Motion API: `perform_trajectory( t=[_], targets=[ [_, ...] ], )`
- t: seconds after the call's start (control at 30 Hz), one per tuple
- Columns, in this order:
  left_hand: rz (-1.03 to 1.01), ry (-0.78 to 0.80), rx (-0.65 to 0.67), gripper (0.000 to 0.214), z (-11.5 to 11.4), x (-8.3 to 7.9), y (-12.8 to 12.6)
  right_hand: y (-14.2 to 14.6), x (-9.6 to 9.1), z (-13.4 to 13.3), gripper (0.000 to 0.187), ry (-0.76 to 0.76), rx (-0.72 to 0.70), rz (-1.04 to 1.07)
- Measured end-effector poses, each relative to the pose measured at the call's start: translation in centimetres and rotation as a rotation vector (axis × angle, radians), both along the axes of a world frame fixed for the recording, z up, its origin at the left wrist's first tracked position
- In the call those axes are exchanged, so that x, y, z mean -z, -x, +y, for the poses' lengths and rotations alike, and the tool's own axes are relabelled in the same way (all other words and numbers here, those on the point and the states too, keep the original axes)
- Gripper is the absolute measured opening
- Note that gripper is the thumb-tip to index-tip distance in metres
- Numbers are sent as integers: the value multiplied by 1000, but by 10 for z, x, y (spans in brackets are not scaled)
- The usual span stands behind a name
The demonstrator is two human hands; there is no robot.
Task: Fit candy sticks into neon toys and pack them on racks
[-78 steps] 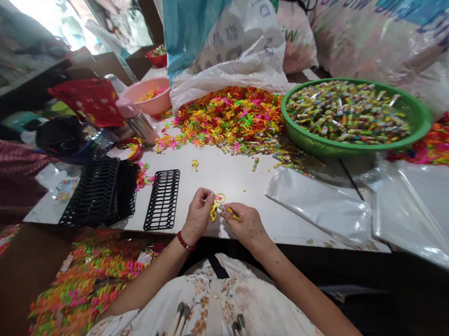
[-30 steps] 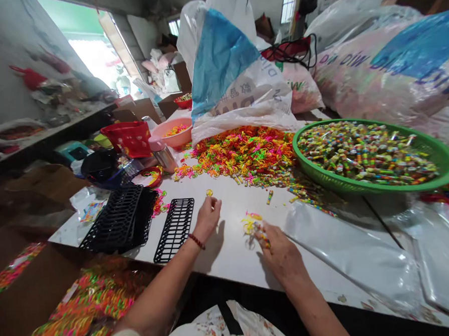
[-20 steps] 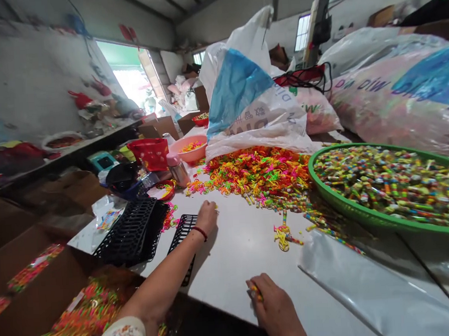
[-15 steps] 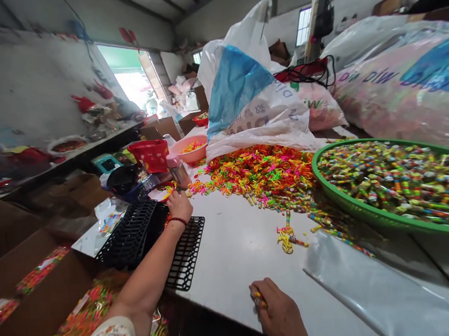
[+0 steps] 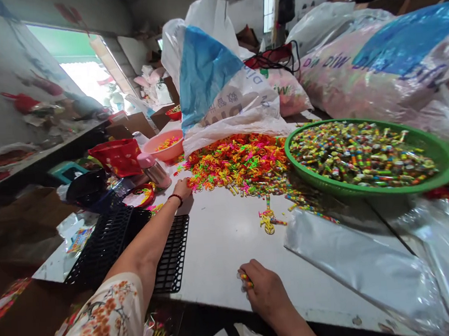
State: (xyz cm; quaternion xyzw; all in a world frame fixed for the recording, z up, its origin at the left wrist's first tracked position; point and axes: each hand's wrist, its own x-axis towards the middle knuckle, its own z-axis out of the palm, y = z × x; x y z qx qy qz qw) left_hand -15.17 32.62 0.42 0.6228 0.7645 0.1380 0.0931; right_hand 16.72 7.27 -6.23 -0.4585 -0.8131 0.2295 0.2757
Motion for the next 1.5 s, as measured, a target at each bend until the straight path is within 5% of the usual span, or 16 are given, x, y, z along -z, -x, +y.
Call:
perform_trajectory(
  t=[0.17,0.37,0.6,0.77,0.93,1.13,1.4,1.5],
  targets=[
    [-455,-18,23,31,-26,12,-43,0,-2,0,25,28,-10,-6],
    [-941,-50,-33,25,-70,2,-70,0,2,0,23,25,8,42],
    [-1337,64,-101,22,-125,-2,-94,2,-9,4,22,233,251,249],
    [-1436,61,-144,23,-162,10,-105,3,-16,12,35,522,310,707],
    [-1523,21,-29,22,-194,13,-111,-1,-31,11,42,821,313,1054],
    [-1774,153,-47,21,-218,11,-119,-7,-42,2,40,854,286,1085],
    [-1631,-12,-46,49,-234,19,-137,5,-47,-13,35,717,141,860],
    [-1704,79,-98,44,-235,16,-138,6,-46,-14,36,669,111,716]
  ],
)
